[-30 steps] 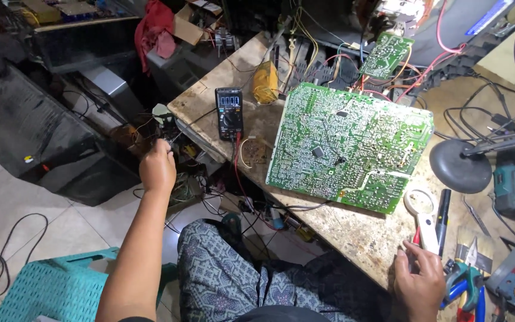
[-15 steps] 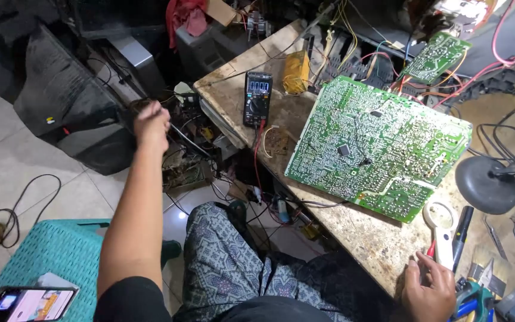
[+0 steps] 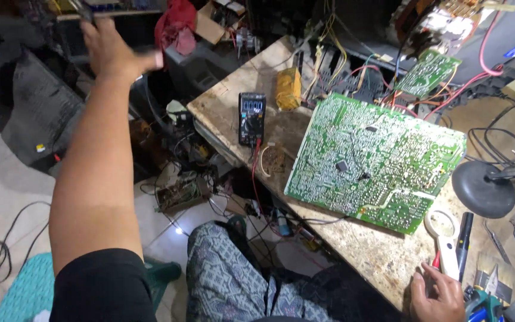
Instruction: Troubleshooting and repairing a large circuit board using a multimeter and soldering iron.
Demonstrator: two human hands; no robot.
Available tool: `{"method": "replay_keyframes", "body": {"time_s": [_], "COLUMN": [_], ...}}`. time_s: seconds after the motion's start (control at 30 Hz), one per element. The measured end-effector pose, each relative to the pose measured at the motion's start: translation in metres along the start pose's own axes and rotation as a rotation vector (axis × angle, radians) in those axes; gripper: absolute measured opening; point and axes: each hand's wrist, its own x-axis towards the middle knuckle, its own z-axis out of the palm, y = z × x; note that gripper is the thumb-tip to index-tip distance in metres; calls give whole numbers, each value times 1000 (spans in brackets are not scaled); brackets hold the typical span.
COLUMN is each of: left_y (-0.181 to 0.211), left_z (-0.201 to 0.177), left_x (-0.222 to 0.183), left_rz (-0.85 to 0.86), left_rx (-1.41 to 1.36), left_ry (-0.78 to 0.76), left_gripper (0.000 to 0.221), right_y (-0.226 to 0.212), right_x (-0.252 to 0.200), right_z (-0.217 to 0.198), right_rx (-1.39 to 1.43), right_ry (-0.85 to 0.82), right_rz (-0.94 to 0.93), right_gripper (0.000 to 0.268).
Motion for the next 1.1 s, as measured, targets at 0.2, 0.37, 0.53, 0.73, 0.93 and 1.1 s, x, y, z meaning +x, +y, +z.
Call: {"method": "replay_keyframes", "body": {"time_s": [0.2,0.37,0.53,0.73,0.93,1.1], "left_y": [-113,-103,-41,-47,-33,43], "left_z": [54,3,-11,94,116,35], "left_x": [-12,-81,-199,-326,-312,-243], "left_rz": [-319,-174,-637,-1437,-1452,-1169], "left_rx": [307,-351,-601,-976,-940,-834], "left_ry": [-724,-127,-170,-663,-576,-185], "left_gripper": [101,26,38,18,36,47], "right_y": [-3,35,12,14,28,25], "right_x": [0,1,1,2,2,3], "right_z": [-2,17,4,3,13,10], "right_rx": [2,12,10,35,101,70], "right_ry": [-19,63,9,21,130,39], "right_rz": [13,-148,-66,-68,-138,-67], "right_gripper": [38,36,36,36,32,35]}}
